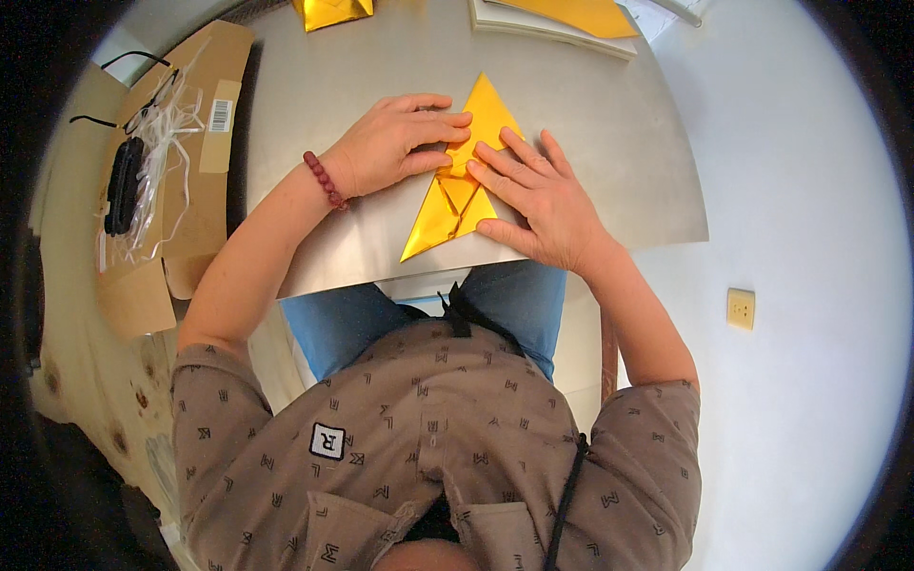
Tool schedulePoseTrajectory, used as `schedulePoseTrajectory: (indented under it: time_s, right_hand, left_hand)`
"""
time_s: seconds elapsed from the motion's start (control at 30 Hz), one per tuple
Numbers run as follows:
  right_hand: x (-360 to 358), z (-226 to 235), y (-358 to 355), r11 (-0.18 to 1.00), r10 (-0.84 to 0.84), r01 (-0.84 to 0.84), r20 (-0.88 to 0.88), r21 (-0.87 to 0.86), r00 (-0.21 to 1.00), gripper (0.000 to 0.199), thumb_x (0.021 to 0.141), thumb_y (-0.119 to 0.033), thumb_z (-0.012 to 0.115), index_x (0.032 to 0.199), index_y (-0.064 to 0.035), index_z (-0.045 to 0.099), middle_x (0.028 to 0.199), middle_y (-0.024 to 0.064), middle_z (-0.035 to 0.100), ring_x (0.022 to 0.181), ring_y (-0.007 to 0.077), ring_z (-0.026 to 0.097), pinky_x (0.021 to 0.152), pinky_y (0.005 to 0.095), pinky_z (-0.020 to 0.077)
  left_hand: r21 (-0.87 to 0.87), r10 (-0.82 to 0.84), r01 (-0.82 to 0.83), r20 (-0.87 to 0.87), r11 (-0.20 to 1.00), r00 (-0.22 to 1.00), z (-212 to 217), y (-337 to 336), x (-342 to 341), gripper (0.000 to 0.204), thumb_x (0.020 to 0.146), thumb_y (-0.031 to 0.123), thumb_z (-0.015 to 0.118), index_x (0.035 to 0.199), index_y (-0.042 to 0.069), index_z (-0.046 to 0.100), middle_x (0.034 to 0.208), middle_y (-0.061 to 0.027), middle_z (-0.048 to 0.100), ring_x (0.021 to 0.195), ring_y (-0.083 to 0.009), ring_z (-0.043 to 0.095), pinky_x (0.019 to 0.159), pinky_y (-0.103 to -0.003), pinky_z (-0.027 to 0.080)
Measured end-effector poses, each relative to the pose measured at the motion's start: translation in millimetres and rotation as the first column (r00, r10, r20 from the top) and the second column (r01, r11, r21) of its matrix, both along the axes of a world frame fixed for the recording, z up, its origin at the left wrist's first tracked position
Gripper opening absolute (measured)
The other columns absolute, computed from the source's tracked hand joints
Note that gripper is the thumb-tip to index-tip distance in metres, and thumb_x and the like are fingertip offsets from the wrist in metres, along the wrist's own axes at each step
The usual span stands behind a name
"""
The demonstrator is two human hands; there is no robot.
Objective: The person folds a rectangular sheet of gold-colored paper by hand into a small boat-shaped origami object. They fold the paper in half, then fold the corners inward to form a triangle, tuck the flaps, and shape the final boat. The finished item is placed on the table with other completed pieces.
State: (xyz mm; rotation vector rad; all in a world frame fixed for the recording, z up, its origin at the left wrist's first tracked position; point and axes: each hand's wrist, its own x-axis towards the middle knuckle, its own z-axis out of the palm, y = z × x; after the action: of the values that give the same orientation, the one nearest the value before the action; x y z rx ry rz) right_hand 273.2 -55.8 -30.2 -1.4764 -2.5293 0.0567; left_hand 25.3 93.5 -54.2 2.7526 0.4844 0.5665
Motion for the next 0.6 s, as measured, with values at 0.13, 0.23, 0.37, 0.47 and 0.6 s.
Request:
schedulePoseTrajectory:
  time_s: [0.13,0.23,0.37,0.47,0.6]
  right_hand:
    - [-7.8,2.8,-13.9,0.999,0.018,-0.019,-0.018,-0.028,1.0,0.069,0.095,-0.057,0.068,0.153,-0.0213,0.059,0.161,0.0041,0.053,0.156,0.032,0.037,0.13,0.058,0.0152]
    - [-12.7,5.3,-24.4,0.999,0.033,-0.034,-0.043,-0.042,0.999,0.067,0.093,-0.052,0.073,0.152,-0.0226,0.06,0.16,0.0036,0.053,0.155,0.0318,0.037,0.13,0.0588,0.0166]
    - [-18.1,7.6,-38.4,0.995,0.064,-0.071,-0.099,-0.074,0.993,0.064,0.092,-0.047,0.076,0.149,-0.023,0.061,0.159,0.0029,0.054,0.154,0.0318,0.038,0.13,0.0586,0.0185]
    - [-22.1,8.2,-46.2,0.994,0.07,-0.08,-0.124,-0.08,0.99,0.063,0.091,-0.044,0.077,0.148,-0.0225,0.062,0.158,0.0022,0.054,0.154,0.0317,0.039,0.129,0.0585,0.0198]
    - [-25.6,8.5,-49.3,0.996,0.065,-0.073,-0.145,-0.05,0.987,0.062,0.09,-0.041,0.077,0.146,-0.0213,0.064,0.157,0.0013,0.056,0.152,0.0313,0.041,0.129,0.0582,0.021]
  left_hand:
    - [0.004,0.004,-0.004,0.004,1.0,1.0,-1.0,0.3,0.3,0.037,0.099,0.027,0.072,0.133,0.012,0.073,0.146,-0.0002,0.067,0.144,-0.0273,0.051,0.12,-0.044,0.04]
    - [-0.002,-0.001,0.001,0.004,1.0,1.0,-0.3,0.9,0.7,0.037,0.099,0.026,0.071,0.133,0.012,0.073,0.146,-0.0003,0.067,0.144,-0.0272,0.051,0.12,-0.044,0.04]
    - [0.003,0.002,-0.002,0.001,1.0,1.0,0.1,0.6,0.3,0.037,0.099,0.025,0.072,0.133,0.012,0.073,0.145,-0.0003,0.067,0.144,-0.0274,0.052,0.12,-0.044,0.04]
    - [-0.004,0.005,-0.005,0.002,1.0,1.0,-1.1,0.6,0.0,0.037,0.098,0.025,0.072,0.133,0.012,0.073,0.146,-0.0005,0.067,0.143,-0.0278,0.052,0.12,-0.044,0.04]
    - [-0.035,-0.024,0.024,0.007,0.999,1.0,0.6,4.4,1.0,0.039,0.097,0.026,0.073,0.133,0.012,0.073,0.147,-0.0015,0.066,0.143,-0.029,0.052,0.119,-0.045,0.041]
